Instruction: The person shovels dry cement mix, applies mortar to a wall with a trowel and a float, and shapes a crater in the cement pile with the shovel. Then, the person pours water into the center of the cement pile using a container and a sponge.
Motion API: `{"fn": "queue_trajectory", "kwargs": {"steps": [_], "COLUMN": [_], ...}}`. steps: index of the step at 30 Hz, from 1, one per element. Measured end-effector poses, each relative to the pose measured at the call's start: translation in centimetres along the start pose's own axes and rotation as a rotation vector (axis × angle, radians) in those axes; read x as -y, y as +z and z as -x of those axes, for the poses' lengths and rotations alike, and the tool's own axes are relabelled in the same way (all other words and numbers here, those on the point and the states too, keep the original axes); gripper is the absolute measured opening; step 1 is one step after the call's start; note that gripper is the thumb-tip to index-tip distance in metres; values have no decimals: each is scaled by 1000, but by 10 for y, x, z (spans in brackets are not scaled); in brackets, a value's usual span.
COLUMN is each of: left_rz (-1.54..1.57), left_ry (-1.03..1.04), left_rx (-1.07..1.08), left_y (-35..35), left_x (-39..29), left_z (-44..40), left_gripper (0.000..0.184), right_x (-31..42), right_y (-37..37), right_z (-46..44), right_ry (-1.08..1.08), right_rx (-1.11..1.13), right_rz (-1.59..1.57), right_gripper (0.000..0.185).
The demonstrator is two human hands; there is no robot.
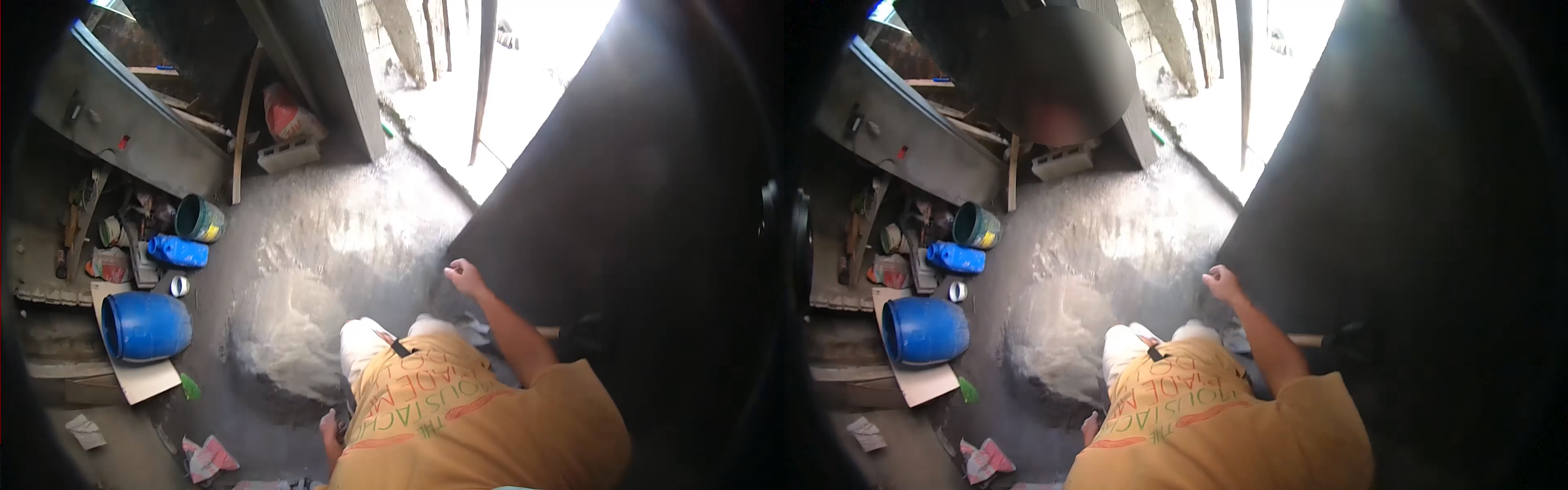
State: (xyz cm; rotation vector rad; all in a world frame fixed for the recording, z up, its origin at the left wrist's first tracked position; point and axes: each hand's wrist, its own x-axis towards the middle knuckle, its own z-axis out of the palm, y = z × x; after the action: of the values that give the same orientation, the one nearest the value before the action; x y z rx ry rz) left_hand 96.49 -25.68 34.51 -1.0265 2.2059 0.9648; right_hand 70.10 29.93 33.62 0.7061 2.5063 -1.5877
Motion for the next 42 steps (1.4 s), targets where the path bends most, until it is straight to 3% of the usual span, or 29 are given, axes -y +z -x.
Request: {"fn": "queue_trajectory", "kwargs": {"steps": [1,4,8,11,13,15,16,18,19,21,22,23,27,31,34,37,39,42], "left_rz": [315,415,310,147,-42,4,14,62,78,197,252,324,274,-207,-368,-321,-376,-426], "left_ry": [-330,-298,-297,-151,-88,-66,174,390,382,569,515,491,363,196,329,650,892,1016], "left_rx": [-9,84,79,190,193,143,158,180,137,175,241,294,331,522,643,683,732,786], "left_y": [-4,-6,-12,-11,-27,-17,-35,-52,-77,-86,-91,-90,-75,-12,65,154,211,288], "left_x": [-69,-113,-226,-309,-407,-487,-552,-645,-729,-794,-833,-851,-872,-879,-925,-998,-1050,-1129], "left_z": [13,-78,-190,-296,-342,-422,-418,-478,-438,-462,-454,-461,-501,-500,-478,-446,-425,-369], "left_gripper": [45,43,45,48,51,54,51,42,37,36,40,44,46,54,40,31,39,50], "right_x": [11,48,69,89,105,127,146,166,172,176,174,120,154,148,127,101,93,85], "right_y": [0,6,22,21,26,9,4,-7,-13,-22,-27,-28,-25,-16,-18,-35,-50,-85], "right_z": [-19,-56,-109,-164,-181,-208,-215,-237,-249,-255,-264,-266,-298,-326,-335,-348,-352,-373], "right_ry": [0,-19,15,86,205,301,340,397,457,552,590,503,650,618,578,665,744,766], "right_rx": [13,4,-19,-105,-208,-256,-261,-323,-335,-400,-454,-475,-559,-624,-637,-617,-560,-548], "right_rz": [-29,-125,-134,-159,-179,-185,-218,-154,-140,-150,-164,1,-5,-51,-1,-84,-86,-165], "right_gripper": [40,33,36,39,41,43,44,44,45,46,47,49,57,60,61,60,57,54]}}
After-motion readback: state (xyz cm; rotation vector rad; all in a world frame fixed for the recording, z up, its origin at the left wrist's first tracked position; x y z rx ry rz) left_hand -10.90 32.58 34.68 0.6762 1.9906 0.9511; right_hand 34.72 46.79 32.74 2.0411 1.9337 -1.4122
